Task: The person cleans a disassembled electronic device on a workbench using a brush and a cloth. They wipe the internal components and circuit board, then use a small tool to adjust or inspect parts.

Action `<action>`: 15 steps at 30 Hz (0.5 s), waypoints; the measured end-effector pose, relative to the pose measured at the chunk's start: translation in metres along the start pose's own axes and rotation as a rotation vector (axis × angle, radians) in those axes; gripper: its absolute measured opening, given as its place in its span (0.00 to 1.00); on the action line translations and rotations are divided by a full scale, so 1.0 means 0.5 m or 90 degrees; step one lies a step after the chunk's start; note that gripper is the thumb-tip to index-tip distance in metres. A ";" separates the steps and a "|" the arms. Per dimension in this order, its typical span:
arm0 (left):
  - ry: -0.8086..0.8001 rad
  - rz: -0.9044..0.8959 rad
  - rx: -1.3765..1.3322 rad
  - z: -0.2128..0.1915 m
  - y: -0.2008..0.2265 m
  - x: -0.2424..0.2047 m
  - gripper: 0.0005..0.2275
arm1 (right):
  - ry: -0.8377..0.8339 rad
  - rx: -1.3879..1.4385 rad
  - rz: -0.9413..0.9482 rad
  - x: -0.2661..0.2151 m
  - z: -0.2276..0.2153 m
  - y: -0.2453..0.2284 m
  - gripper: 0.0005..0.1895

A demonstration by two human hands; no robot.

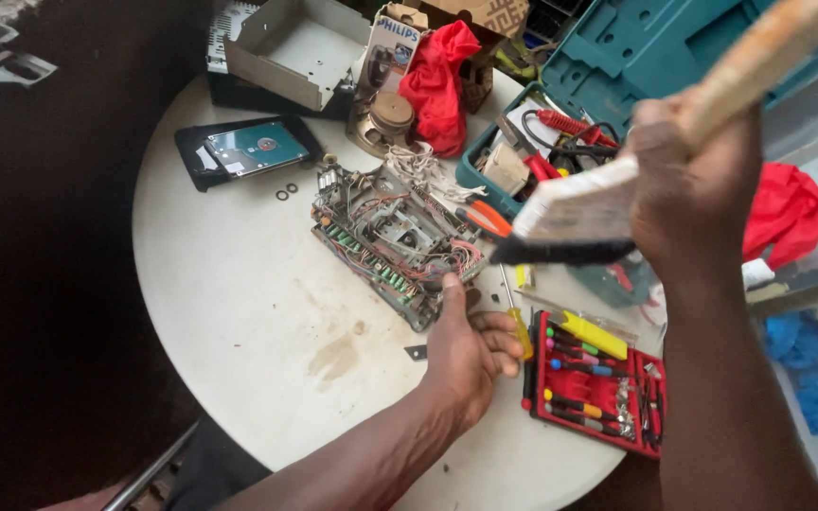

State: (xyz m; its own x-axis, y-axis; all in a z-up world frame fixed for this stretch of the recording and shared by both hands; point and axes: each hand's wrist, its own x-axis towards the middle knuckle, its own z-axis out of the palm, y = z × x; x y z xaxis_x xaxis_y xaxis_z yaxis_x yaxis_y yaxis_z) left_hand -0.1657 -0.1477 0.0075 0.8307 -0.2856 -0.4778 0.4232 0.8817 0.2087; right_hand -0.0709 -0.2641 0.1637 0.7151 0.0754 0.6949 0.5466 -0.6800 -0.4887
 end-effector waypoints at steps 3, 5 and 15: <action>0.017 0.037 -0.013 -0.010 -0.023 0.035 0.26 | -0.079 -0.121 -0.011 0.033 0.032 -0.004 0.12; -0.002 0.066 0.014 -0.019 -0.031 0.045 0.29 | -0.123 -0.169 -0.002 0.035 0.064 -0.015 0.14; 0.033 0.076 0.005 -0.027 -0.043 0.053 0.17 | -0.251 -0.167 0.088 -0.008 0.145 0.025 0.23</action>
State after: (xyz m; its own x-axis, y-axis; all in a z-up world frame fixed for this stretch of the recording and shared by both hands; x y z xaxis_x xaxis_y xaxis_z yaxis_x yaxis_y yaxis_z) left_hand -0.1578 -0.1693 -0.0214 0.8557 -0.1593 -0.4923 0.3258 0.9050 0.2735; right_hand -0.0351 -0.2201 0.1166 0.9113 0.2075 0.3556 0.3432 -0.8600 -0.3776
